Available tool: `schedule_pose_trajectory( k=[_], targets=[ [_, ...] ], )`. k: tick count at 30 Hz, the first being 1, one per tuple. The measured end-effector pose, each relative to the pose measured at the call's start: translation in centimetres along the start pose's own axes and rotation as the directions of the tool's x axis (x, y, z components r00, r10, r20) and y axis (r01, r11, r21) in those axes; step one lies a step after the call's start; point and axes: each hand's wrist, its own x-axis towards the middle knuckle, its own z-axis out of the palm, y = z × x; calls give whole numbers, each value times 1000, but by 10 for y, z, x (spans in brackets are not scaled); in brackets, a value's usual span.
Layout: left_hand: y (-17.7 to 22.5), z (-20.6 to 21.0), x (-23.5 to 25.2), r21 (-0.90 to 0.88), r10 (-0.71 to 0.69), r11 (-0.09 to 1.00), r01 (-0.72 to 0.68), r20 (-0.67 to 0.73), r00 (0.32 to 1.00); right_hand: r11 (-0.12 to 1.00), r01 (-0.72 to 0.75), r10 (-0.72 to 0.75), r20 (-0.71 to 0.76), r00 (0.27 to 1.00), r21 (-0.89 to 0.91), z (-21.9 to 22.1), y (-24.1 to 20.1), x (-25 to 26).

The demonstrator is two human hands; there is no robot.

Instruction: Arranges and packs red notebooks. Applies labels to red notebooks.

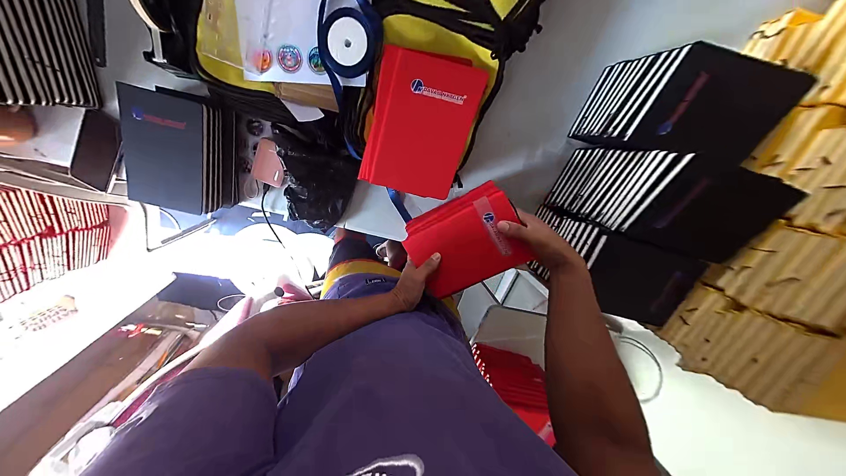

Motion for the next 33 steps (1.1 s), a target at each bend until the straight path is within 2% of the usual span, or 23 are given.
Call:
schedule_pose_trajectory(
  k=[3, 5, 8, 10, 11, 12, 13, 15, 16, 18, 21, 24, 26, 29, 33],
  targets=[
    [3, 8, 3, 48, -22, 999, 22, -9, 1000, 997, 3, 2, 61, 998, -71, -13, -16, 13],
    [7, 12, 6, 142, -53, 988, 54, -12, 999, 991, 18, -9, 69, 998, -132, -17, -23, 19],
    [19, 10, 10, 321, -98, 942, 98, -16, 995, 950, 30, -34, -5, 999, -310, -15, -35, 25],
    [36, 10, 7, 489, -168, 861, 139, 15, 986, 871, 12, -80, -118, 990, -492, -20, -29, 25],
    [50, 10, 5, 608, -238, 777, 164, 41, 970, 828, -14, -125, -209, 970, -561, -19, -24, 24],
    [65, 9, 1, 743, -330, 646, 177, 63, 942, 804, -45, -171, -303, 938, -593, -15, -18, 17],
    [84, 9, -3, 876, -427, 462, 140, 81, 901, 799, -53, -226, -380, 897, -600, -8, -15, 7],
    [114, 8, -6, 991, -581, 104, -83, 128, 804, 805, -31, -344, -508, 790, -593, 13, -7, -12],
    [127, 11, -9, 980, -603, -18, -199, 149, 784, 811, -16, -395, -566, 724, -585, 25, 0, -20],
    [149, 23, -18, 911, -538, -168, -375, 234, 810, 831, 24, -463, -668, 582, -555, 49, 15, -32],
    [166, 46, -19, 829, -268, -248, -502, 439, 858, 874, 85, -465, -775, 428, -478, 84, 39, -44],
    [173, 79, 9, 790, -25, -323, -522, 544, 839, 912, 136, -409, -831, 376, -387, 104, 52, -47],
    [176, 101, 32, 804, 48, -364, -471, 521, 852, 922, 141, -388, -851, 354, -361, 114, 54, -50],
    [178, 124, 61, 816, 39, -430, -386, 444, 895, 915, 152, -404, -862, 306, -374, 123, 51, -54],
    [177, 135, 74, 804, 3, -495, -330, 382, 924, 906, 154, -423, -855, 302, -394, 132, 44, -54]
  ],
)
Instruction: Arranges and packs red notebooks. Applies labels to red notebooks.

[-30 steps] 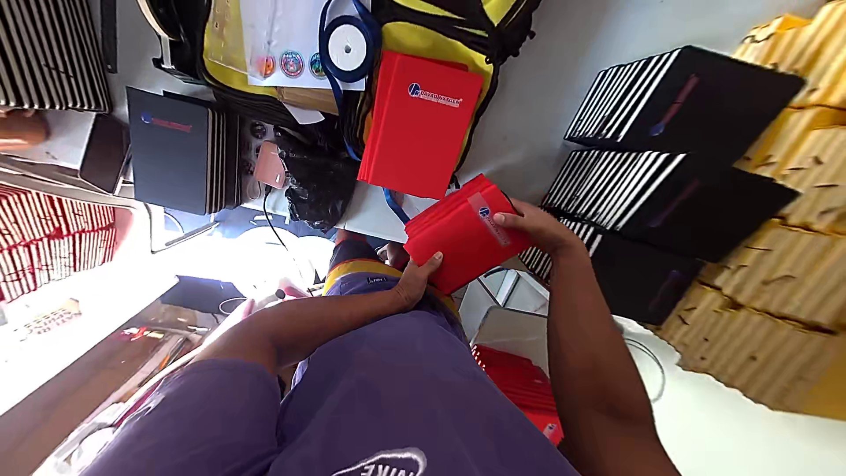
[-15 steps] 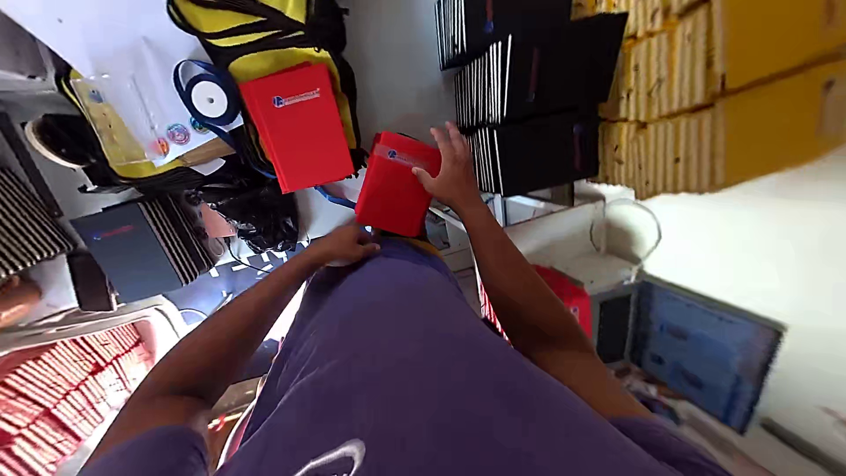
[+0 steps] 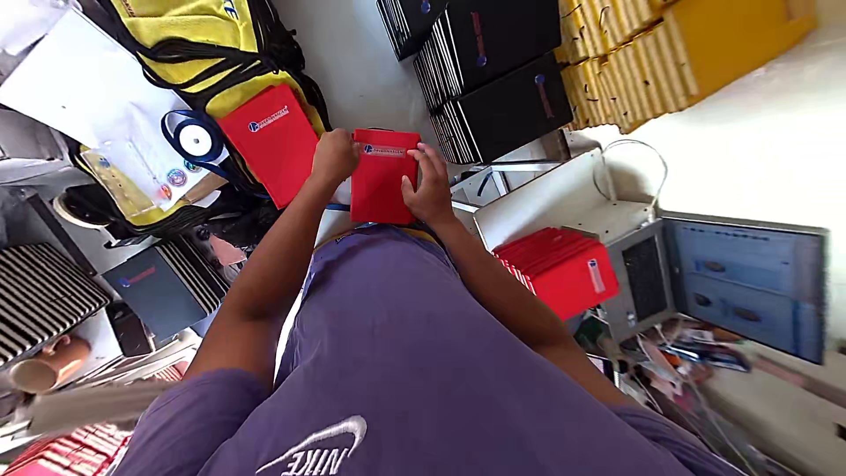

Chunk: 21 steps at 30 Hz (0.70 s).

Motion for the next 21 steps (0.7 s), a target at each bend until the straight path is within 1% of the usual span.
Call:
schedule_pose_trajectory(
  k=[5, 9, 10, 12, 14, 16, 17, 18, 19, 20, 21],
  targets=[
    [1, -7, -7, -21, 10, 1000, -11, -51, 999, 1000, 19, -19, 10, 1000, 23, 11, -8, 1],
    [4, -5, -11, -180, 54, 982, -59, -33, 998, 1000, 10, -10, 1, 1000, 23, 17, -22, 8],
    [6, -5, -13, -233, 85, 969, -87, -21, 996, 1000, 7, -7, -7, 1000, 19, 19, -25, 12],
    [11, -1, -17, -320, 201, 928, -192, -3, 980, 1000, 2, -1, -33, 999, 27, 22, -30, 18],
    [18, 5, -24, -358, 298, 891, -280, -6, 955, 995, -7, 14, -70, 997, 99, 21, -32, 22],
    [23, 13, -33, -390, 311, 871, -299, -32, 950, 977, -47, 69, -103, 992, 207, 16, -27, 23],
    [23, 16, -38, -390, 296, 873, -294, -55, 954, 955, -98, 132, -106, 986, 278, 12, -22, 23],
    [21, 19, -43, -386, 263, 882, -272, -77, 962, 911, -176, 228, -101, 968, 374, 9, -13, 22],
    [18, 24, -48, -376, 213, 898, -231, -90, 973, 817, -273, 358, -76, 931, 509, 7, -3, 20],
    [13, 30, -52, -370, 161, 910, -185, -95, 982, 645, -366, 506, -17, 862, 671, 6, 7, 16],
    [8, 37, -57, -369, 121, 917, -149, -99, 988, 416, -443, 640, 89, 763, 794, 3, 16, 11]
  ],
)
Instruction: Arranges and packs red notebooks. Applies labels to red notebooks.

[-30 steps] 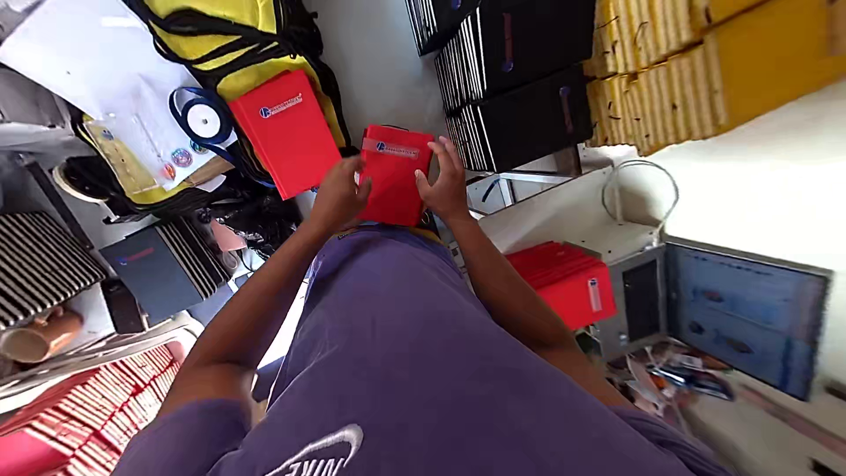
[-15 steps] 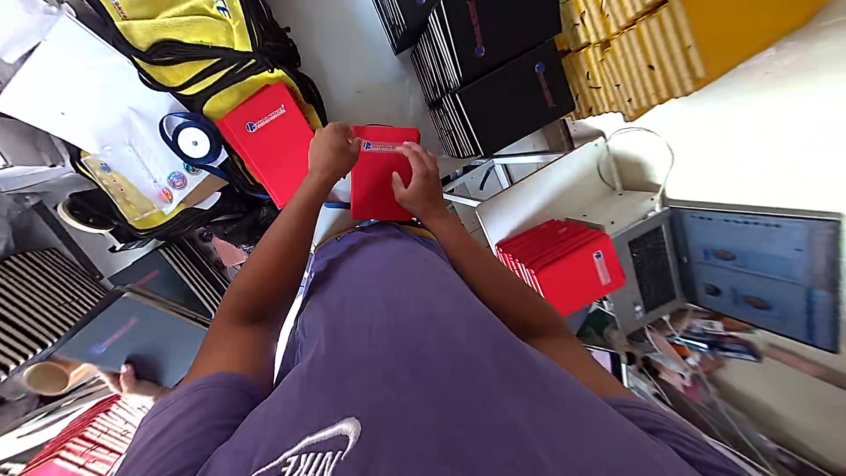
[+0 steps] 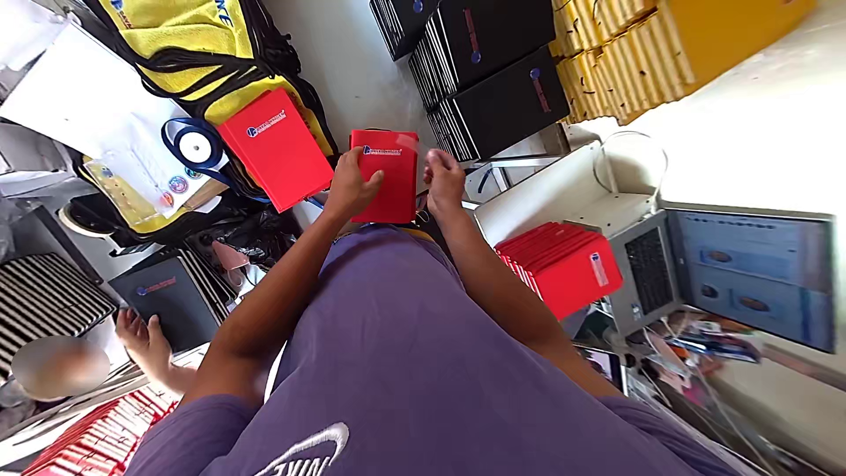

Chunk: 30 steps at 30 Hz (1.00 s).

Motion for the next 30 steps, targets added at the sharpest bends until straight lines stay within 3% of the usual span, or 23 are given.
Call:
schedule_pose_trajectory(
  k=[2, 3, 5, 6, 8, 11, 14, 17, 19, 22, 25, 30],
  targets=[
    [-10, 7, -12, 5, -29, 1000, 29, -26, 999, 902, -344, 362, -24, 932, 260, -18, 6, 1],
    [-14, 11, -18, 16, -40, 999, 41, -38, 998, 844, -450, 471, -2, 882, 293, -24, 10, -1],
    [-18, 16, -26, 8, -83, 996, 84, -42, 996, 831, -529, 527, 56, 848, 171, -24, 15, -11],
    [-19, 17, -28, -15, -114, 993, 113, -14, 993, 868, -494, 488, 91, 868, 47, -19, 17, -19],
    [-20, 15, -29, -73, -180, 980, 186, 80, 980, 933, -272, 318, 184, 930, -236, -5, 25, -31],
    [-14, 10, -30, -133, -228, 961, 243, 121, 966, 874, -2, 148, 261, 954, -486, 11, 30, -39],
    [-7, 2, -33, -107, -200, 972, 208, 77, 977, 857, 99, 82, 324, 942, -506, 6, 39, -32],
    [-14, -2, -30, -151, -162, 974, 168, 56, 985, 902, 118, 65, 401, 914, -415, 0, 37, -30],
    [-17, -13, -28, -179, -145, 972, 152, 52, 988, 930, 85, 53, 360, 931, -357, -2, 31, -26],
    [-21, -45, -36, -187, -156, 972, 141, -70, 985, 915, 37, 58, 222, 973, -402, -8, 23, -16],
    [-41, -81, -48, -279, -222, 948, 155, -228, 948, 907, 22, 81, 226, 971, -421, -6, 12, -10],
    [-83, -116, -47, -450, -345, 876, 171, -340, 875, 840, 129, 33, 288, 957, -527, -2, 15, -1]
  ],
)
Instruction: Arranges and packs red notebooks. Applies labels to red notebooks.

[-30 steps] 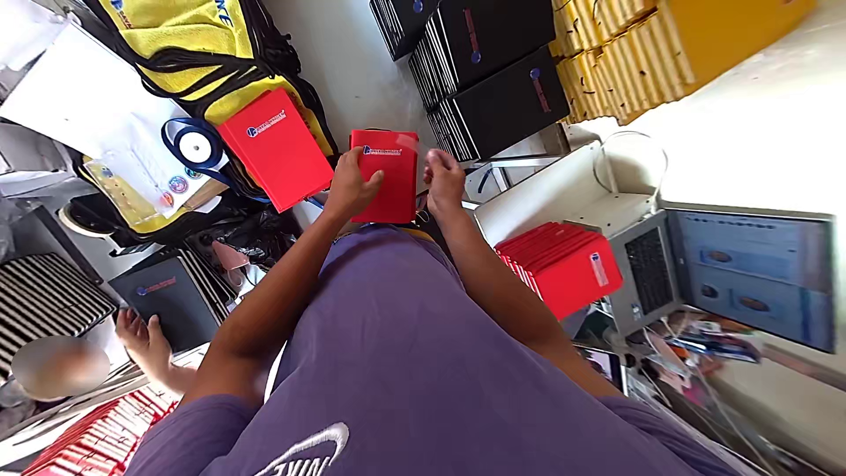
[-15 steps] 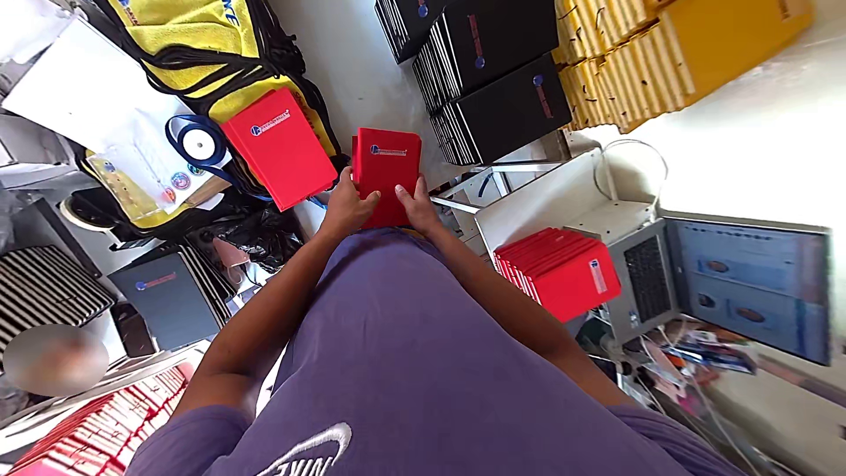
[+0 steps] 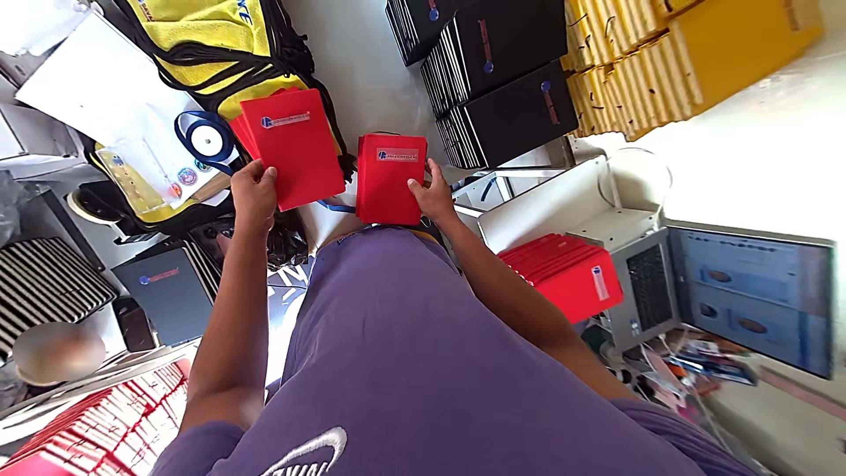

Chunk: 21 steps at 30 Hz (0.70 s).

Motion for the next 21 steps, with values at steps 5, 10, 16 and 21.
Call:
schedule_pose_trajectory(
  k=[5, 10, 16, 21],
  targets=[
    [-14, -14, 10, 193, 3, 981, 9, -61, 998, 993, 68, -69, -6, 998, -99, 7, 8, -6],
    [-19, -30, 25, 613, 106, 787, -66, -29, 994, 996, 33, -35, -22, 999, -85, 0, 29, -32],
    [26, -11, 19, 683, 426, 620, -386, 120, 897, 956, -4, -114, -385, 916, -293, -55, 76, -83],
    [63, 53, 17, 571, 345, 542, -617, 518, 782, 855, -211, -198, -674, 712, -473, -150, 142, -151]
  ],
)
